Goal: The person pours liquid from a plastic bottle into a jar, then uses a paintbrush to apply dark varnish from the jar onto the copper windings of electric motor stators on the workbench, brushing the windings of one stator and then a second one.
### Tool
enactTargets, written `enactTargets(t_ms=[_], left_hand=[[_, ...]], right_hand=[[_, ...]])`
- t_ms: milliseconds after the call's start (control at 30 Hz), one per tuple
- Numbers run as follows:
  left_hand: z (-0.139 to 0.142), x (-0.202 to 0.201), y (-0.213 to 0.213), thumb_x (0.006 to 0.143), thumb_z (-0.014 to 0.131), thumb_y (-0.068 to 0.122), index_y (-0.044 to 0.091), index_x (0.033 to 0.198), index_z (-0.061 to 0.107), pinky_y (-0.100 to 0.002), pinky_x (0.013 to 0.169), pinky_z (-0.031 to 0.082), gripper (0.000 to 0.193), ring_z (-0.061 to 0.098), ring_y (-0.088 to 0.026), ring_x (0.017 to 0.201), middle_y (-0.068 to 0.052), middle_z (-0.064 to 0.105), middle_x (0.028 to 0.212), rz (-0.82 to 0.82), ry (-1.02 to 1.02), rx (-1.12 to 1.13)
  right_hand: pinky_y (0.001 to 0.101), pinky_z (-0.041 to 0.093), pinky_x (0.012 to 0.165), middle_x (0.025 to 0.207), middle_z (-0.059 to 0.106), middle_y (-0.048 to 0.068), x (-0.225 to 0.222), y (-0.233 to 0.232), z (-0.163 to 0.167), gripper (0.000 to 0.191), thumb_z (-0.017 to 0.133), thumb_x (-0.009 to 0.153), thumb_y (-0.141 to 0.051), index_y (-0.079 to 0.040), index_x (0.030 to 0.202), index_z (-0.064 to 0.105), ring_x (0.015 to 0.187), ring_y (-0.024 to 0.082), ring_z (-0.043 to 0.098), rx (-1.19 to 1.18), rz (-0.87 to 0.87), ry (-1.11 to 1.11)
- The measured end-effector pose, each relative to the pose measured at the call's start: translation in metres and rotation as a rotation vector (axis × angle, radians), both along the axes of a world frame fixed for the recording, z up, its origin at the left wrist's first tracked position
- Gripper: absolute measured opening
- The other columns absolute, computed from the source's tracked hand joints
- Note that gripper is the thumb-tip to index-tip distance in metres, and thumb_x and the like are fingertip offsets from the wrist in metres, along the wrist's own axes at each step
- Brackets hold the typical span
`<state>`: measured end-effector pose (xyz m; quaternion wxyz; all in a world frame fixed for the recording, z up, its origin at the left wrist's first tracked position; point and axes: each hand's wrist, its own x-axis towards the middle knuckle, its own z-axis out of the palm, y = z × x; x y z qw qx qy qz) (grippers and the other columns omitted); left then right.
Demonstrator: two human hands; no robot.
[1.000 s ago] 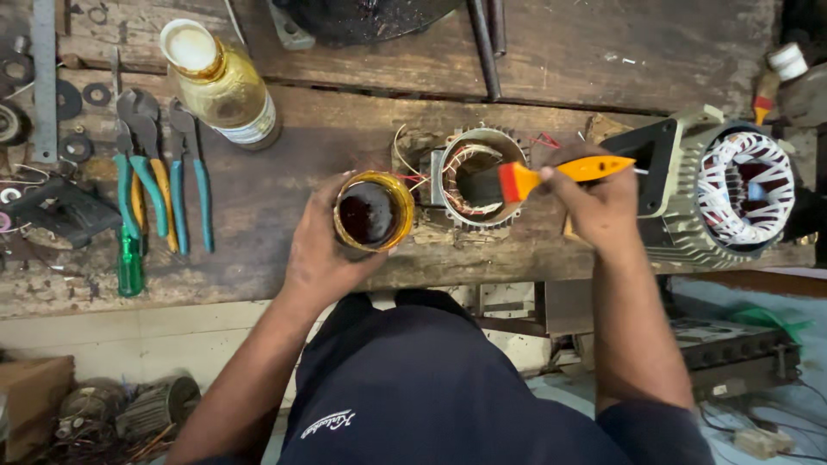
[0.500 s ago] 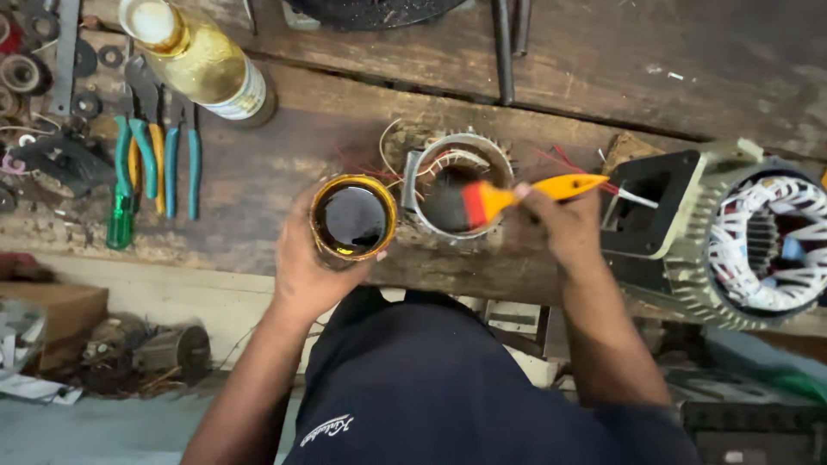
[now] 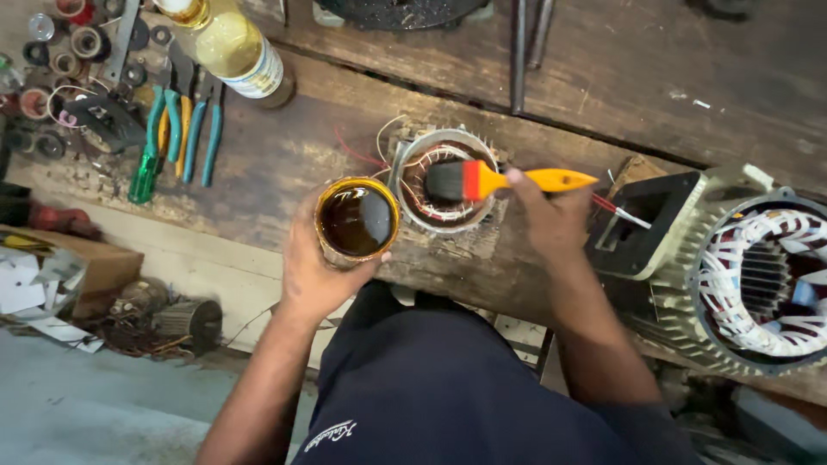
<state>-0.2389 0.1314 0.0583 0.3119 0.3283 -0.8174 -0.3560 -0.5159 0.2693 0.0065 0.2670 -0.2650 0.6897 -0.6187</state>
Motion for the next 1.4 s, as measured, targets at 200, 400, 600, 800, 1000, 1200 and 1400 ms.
enactTargets(t_ms=[200, 400, 600, 800, 1000, 1200, 1400], left_hand=[[0.004, 0.004, 0.010, 0.062, 0.096, 0.019, -0.001, 0.140, 0.047, -0.043, 0.103, 0.053, 0.094, 0.066, -0.033, 0.119, -0.018, 0.064, 0.127, 0.024, -0.071, 0.025], [0.010, 0.005, 0.014, 0.066, 0.095, 0.017, -0.002, 0.141, 0.047, -0.042, 0.106, 0.054, 0.091, 0.067, -0.031, 0.123, -0.019, 0.064, 0.130, 0.029, 0.014, 0.070], [0.011, 0.004, 0.010, 0.067, 0.095, 0.021, -0.001, 0.145, 0.041, -0.045, 0.107, 0.049, 0.098, 0.062, -0.036, 0.124, -0.021, 0.060, 0.131, 0.054, -0.001, -0.028], [0.016, 0.000, 0.006, 0.065, 0.092, 0.016, 0.003, 0.147, 0.043, -0.045, 0.108, 0.050, 0.097, 0.059, -0.041, 0.127, -0.024, 0.058, 0.137, -0.006, 0.012, -0.076], [0.022, -0.002, 0.008, 0.067, 0.091, 0.015, 0.003, 0.151, 0.039, -0.045, 0.109, 0.050, 0.099, 0.058, -0.040, 0.130, -0.023, 0.056, 0.140, -0.037, 0.089, -0.089], [0.021, -0.001, 0.007, 0.063, 0.091, 0.013, 0.004, 0.149, 0.039, -0.047, 0.112, 0.046, 0.101, 0.055, -0.043, 0.130, -0.023, 0.055, 0.142, -0.052, 0.061, -0.106], [0.021, -0.001, 0.007, 0.062, 0.090, 0.011, 0.004, 0.148, 0.040, -0.048, 0.114, 0.045, 0.099, 0.053, -0.043, 0.135, -0.024, 0.053, 0.145, -0.046, 0.088, -0.148]], right_hand=[[0.0256, 0.050, 0.076, 0.094, 0.069, 0.001, -0.003, -0.002, -0.017, 0.014, 0.073, 0.101, -0.014, -0.001, 0.105, 0.070, 0.084, 0.009, 0.061, -0.194, 0.114, 0.159], [0.0248, 0.049, 0.060, 0.077, 0.071, 0.000, -0.010, -0.004, -0.010, 0.012, 0.075, 0.093, -0.014, -0.004, 0.095, 0.070, 0.067, 0.009, 0.064, -0.034, 0.151, -0.058], [0.0263, 0.053, 0.068, 0.090, 0.069, 0.005, -0.007, 0.009, 0.066, 0.013, 0.072, 0.097, -0.007, -0.001, 0.108, 0.067, 0.074, 0.012, 0.066, -0.341, -0.024, -0.072], [0.0291, 0.056, 0.071, 0.090, 0.069, 0.005, 0.032, -0.020, 0.134, 0.013, 0.070, 0.097, -0.009, 0.001, 0.105, 0.066, 0.080, 0.014, 0.069, -0.173, 0.467, 0.133], [0.0278, 0.054, 0.068, 0.085, 0.071, 0.005, 0.056, -0.052, 0.153, 0.012, 0.069, 0.096, -0.015, -0.004, 0.101, 0.069, 0.075, 0.010, 0.068, -0.023, 0.689, 0.520], [0.0271, 0.054, 0.070, 0.086, 0.071, 0.004, 0.052, -0.049, 0.138, 0.012, 0.071, 0.095, -0.014, -0.005, 0.102, 0.069, 0.077, 0.010, 0.069, 0.018, 0.647, 0.485], [0.0267, 0.056, 0.073, 0.091, 0.071, 0.004, 0.023, -0.039, 0.119, 0.018, 0.071, 0.095, -0.010, -0.001, 0.110, 0.066, 0.082, 0.012, 0.070, -0.073, 0.496, 0.177]])
